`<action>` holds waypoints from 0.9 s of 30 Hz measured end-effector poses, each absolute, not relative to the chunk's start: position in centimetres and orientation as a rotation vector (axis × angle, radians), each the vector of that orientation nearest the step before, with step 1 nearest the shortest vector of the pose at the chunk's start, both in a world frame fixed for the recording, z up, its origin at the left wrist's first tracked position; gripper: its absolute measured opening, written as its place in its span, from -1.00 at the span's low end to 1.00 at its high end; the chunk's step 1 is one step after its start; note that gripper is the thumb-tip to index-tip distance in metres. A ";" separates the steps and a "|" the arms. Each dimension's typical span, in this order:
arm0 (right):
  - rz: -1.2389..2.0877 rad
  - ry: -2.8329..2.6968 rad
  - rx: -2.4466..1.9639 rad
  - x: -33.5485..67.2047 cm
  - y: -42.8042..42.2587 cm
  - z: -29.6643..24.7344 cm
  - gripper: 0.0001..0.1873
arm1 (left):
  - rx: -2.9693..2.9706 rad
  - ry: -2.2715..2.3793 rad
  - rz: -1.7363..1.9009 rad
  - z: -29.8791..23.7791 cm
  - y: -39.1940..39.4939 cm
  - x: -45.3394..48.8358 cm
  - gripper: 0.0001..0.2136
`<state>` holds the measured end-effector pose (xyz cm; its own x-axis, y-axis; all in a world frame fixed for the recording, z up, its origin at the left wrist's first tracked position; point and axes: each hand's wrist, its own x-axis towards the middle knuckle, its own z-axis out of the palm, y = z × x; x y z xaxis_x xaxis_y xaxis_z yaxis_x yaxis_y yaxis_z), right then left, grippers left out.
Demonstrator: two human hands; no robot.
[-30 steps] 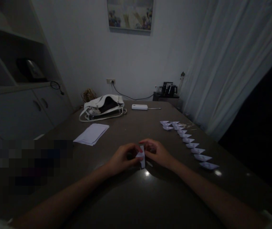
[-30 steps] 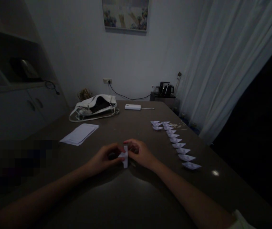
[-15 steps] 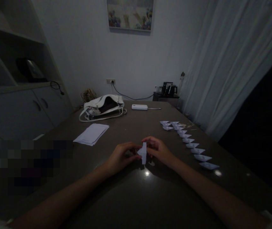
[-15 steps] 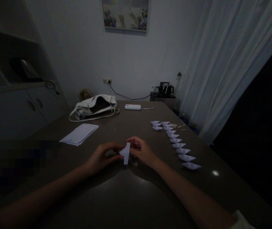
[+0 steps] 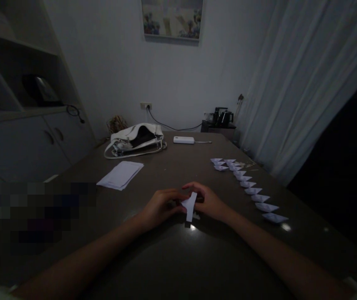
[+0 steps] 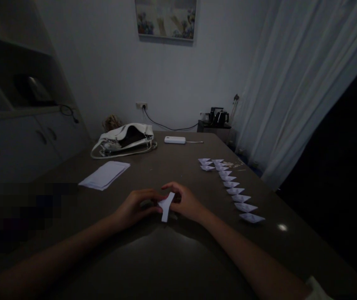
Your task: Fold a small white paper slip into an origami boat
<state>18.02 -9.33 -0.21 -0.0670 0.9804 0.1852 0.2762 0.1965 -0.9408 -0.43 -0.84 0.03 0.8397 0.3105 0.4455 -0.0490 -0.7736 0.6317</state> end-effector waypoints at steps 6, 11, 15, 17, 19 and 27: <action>0.971 -1.565 -1.218 17.9 -9.3 -0.5 -0.49 | 2.318 0.195 0.670 0.2 -1.0 -0.3 -0.82; 0.963 -1.548 -1.221 17.9 -9.3 -0.3 -0.54 | 2.230 0.299 0.656 0.5 -1.1 -0.3 -0.85; 0.958 -1.511 -1.226 18.2 -9.3 -0.1 -0.62 | 2.045 0.429 0.691 0.4 -0.7 -0.1 -0.81; 0.960 -1.476 -1.203 18.3 -9.3 -0.1 -0.65 | 1.943 0.469 0.716 0.3 -0.3 0.0 -0.78; 0.961 -1.441 -1.177 18.4 -9.3 0.0 -0.69 | 1.868 0.505 0.732 0.1 -0.1 0.1 -0.74; 0.888 -1.475 -1.211 17.9 -9.3 0.0 -0.76 | 1.847 0.492 0.616 -0.2 -0.3 0.3 -0.72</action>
<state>17.93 -9.34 -0.01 -0.0098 0.9716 0.2366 0.2455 0.2317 -0.9413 0.32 -0.34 -0.21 0.7806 0.5985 0.1802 0.0424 -0.3383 0.9401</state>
